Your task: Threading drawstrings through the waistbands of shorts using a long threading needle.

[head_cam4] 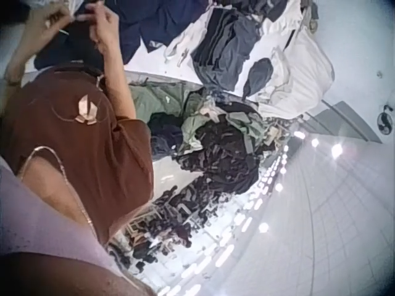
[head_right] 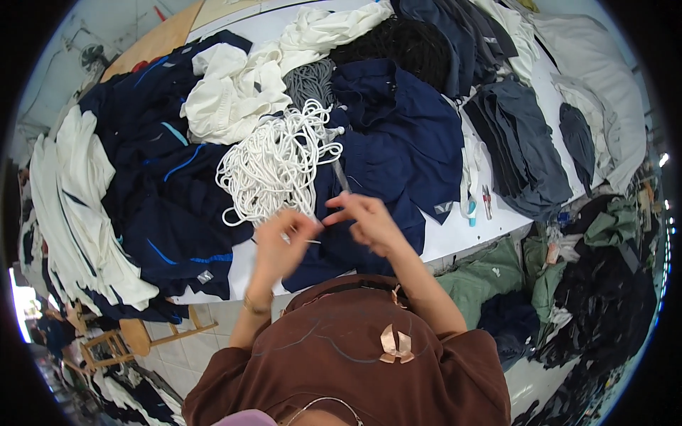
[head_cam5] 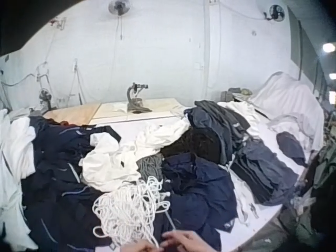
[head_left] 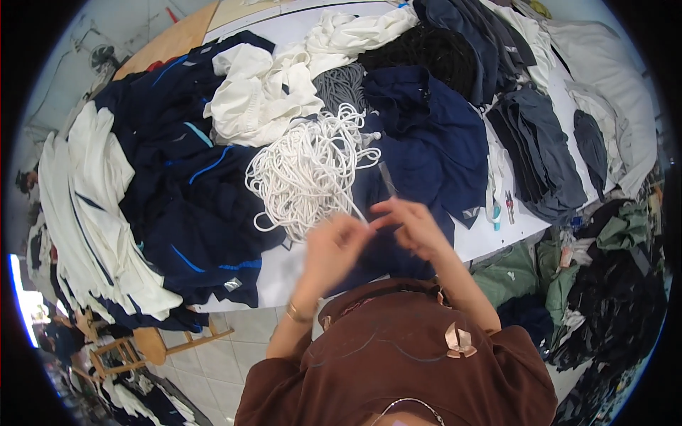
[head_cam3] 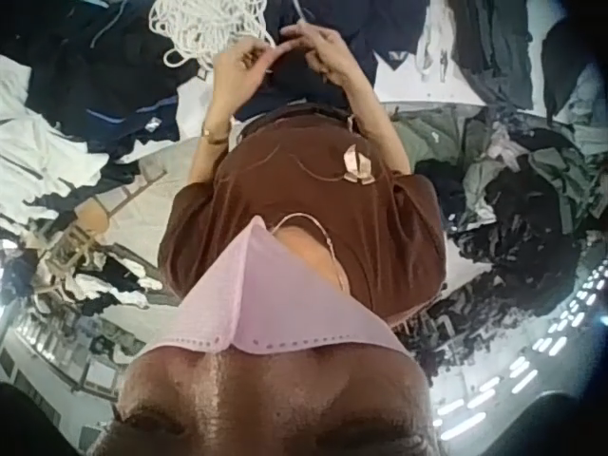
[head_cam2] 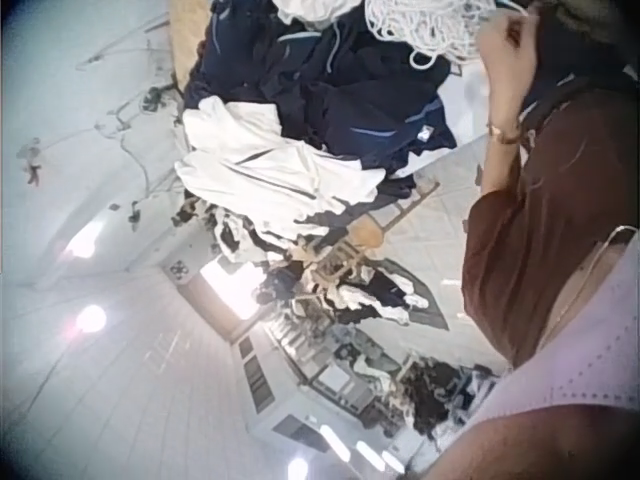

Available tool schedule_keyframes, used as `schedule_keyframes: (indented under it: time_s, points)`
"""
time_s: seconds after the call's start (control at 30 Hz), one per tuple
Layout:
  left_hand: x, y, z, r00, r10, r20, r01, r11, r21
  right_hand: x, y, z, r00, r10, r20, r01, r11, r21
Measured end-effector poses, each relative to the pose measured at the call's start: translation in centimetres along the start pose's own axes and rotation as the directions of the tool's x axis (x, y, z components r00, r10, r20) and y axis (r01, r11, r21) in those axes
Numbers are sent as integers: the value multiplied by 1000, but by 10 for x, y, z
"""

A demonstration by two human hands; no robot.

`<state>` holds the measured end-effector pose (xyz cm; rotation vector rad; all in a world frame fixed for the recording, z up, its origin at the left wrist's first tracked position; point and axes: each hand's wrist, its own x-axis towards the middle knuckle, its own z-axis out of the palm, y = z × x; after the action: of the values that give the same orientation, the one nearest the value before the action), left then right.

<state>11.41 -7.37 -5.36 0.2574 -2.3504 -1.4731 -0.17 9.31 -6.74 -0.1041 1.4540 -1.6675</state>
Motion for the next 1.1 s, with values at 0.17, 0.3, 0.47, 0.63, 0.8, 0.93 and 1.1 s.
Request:
schedule_keyframes:
  time_s: [0.17, 0.3, 0.47, 0.63, 0.8, 0.93, 1.1]
  points:
    - [-53, 28, 54, 905, -141, 402, 261, 929, -261, -15, -13, 7, 977, 109, 183, -115, 993, 25]
    - [-42, 19, 79, 858, -162, 487, 451, 691, -565, -51, -48, -46, 931, -35, 364, 120, 970, -213]
    - [11, 20, 95, 912, -316, 261, 180, -263, -948, -108, -101, -163, 761, -27, 648, 426, 775, -467]
    - [40, -27, 66, 877, -481, 13, -238, -458, -857, -191, -144, -281, 429, -901, 60, 717, 380, 584]
    - [23, -53, 64, 752, -640, -157, -354, -192, -915, -215, -192, -369, 297, -945, -138, 649, 94, 755]
    - [22, -34, 87, 576, -749, -327, -344, 141, -928, -154, -217, -374, 49, -715, -697, 998, 62, 6]
    - [6, 9, 168, 792, -569, -222, 142, 525, -839, -39, -176, -278, 729, -649, -215, 683, 673, 283]
